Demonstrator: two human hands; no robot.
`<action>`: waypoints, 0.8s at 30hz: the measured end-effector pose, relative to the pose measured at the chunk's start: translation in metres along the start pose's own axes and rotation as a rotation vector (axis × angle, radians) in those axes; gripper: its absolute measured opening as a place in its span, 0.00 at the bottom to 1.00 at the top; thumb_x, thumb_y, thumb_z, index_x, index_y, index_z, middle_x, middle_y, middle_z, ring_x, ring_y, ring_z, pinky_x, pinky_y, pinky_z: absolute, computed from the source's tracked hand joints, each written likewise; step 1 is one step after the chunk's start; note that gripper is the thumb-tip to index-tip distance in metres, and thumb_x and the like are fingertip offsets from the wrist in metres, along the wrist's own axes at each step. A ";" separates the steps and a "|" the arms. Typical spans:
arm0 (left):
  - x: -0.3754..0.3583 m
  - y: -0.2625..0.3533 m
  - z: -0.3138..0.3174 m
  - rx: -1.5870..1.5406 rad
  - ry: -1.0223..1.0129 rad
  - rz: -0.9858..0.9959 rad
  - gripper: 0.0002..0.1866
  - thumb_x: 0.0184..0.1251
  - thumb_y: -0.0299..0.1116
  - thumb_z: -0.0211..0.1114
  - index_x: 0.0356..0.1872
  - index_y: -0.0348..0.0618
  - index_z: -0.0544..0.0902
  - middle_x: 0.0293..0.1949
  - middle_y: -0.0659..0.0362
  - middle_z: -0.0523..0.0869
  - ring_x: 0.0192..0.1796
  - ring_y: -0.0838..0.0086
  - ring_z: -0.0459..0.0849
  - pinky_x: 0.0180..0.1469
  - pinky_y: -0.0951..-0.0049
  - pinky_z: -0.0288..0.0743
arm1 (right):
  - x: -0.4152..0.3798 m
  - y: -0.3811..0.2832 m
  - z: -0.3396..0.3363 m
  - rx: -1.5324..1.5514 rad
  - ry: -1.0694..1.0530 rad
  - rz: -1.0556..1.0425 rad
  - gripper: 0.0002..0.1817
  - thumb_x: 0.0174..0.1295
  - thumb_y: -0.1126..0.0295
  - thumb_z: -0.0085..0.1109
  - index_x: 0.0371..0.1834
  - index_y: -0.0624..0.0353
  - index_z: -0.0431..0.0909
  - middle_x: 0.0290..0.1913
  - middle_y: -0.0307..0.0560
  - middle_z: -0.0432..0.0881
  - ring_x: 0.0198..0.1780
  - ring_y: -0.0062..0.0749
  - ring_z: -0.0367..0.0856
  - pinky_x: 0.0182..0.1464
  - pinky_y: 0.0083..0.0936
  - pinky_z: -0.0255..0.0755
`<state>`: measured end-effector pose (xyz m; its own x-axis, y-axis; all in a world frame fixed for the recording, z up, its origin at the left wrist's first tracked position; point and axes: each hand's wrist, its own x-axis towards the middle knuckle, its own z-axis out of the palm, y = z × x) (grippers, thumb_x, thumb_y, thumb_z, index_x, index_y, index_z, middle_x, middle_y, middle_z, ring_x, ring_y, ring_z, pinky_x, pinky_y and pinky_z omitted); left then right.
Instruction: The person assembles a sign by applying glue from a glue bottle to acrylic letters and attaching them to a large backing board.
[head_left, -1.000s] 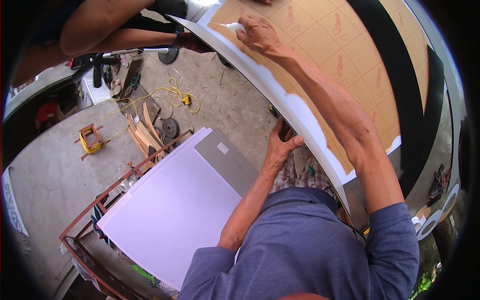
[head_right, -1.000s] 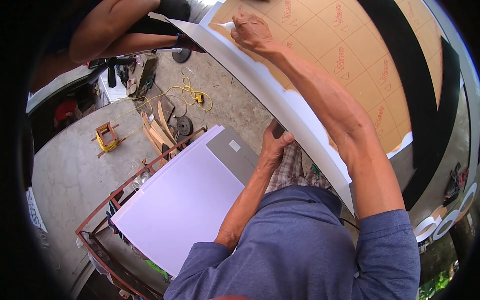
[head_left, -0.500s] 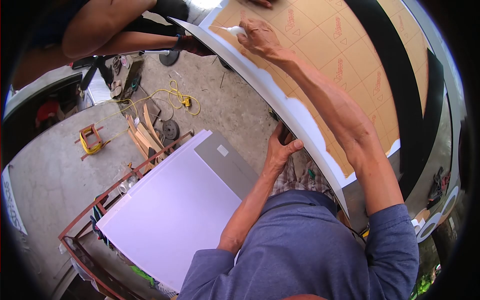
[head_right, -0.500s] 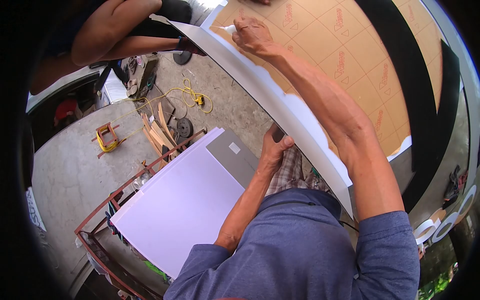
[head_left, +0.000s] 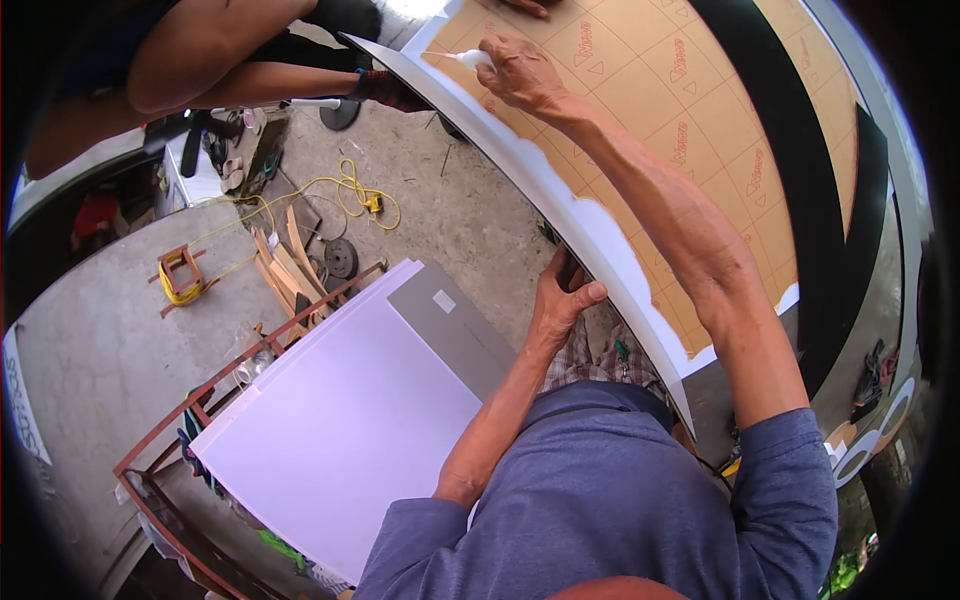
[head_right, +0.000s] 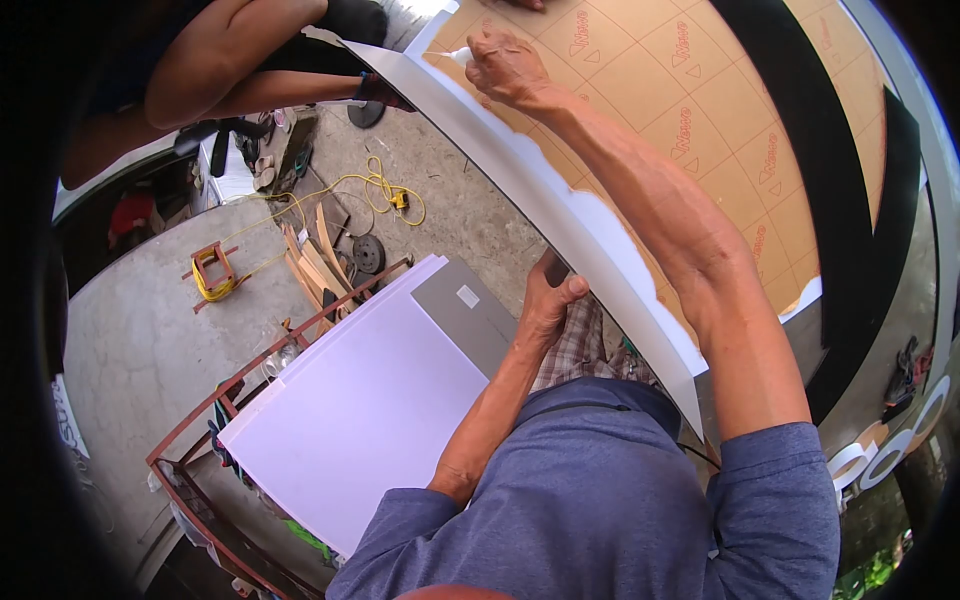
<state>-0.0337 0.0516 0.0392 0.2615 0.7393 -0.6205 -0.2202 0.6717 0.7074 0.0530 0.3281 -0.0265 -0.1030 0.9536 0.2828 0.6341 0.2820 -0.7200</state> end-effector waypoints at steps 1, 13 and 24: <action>0.000 0.002 0.001 0.002 0.000 -0.001 0.66 0.39 0.56 0.85 0.74 0.26 0.58 0.69 0.42 0.69 0.73 0.53 0.69 0.72 0.60 0.66 | 0.002 -0.001 -0.001 -0.013 -0.011 0.003 0.15 0.63 0.65 0.59 0.45 0.65 0.78 0.40 0.57 0.81 0.45 0.54 0.81 0.50 0.44 0.75; -0.001 0.003 0.002 0.013 -0.012 0.011 0.65 0.40 0.57 0.84 0.73 0.25 0.59 0.69 0.42 0.69 0.73 0.55 0.69 0.73 0.60 0.65 | 0.006 -0.002 -0.004 -0.011 0.069 -0.081 0.13 0.61 0.67 0.55 0.42 0.65 0.78 0.43 0.57 0.80 0.50 0.51 0.78 0.52 0.44 0.75; 0.000 -0.002 0.002 -0.021 0.037 0.036 0.64 0.40 0.53 0.86 0.74 0.25 0.59 0.68 0.44 0.72 0.70 0.58 0.73 0.69 0.63 0.70 | 0.005 -0.005 -0.011 0.004 0.066 -0.117 0.12 0.59 0.69 0.53 0.40 0.66 0.79 0.41 0.58 0.80 0.50 0.51 0.79 0.52 0.43 0.76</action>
<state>-0.0314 0.0496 0.0385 0.2186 0.7639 -0.6072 -0.2485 0.6453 0.7224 0.0578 0.3305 -0.0139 -0.1253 0.9053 0.4058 0.6177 0.3913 -0.6822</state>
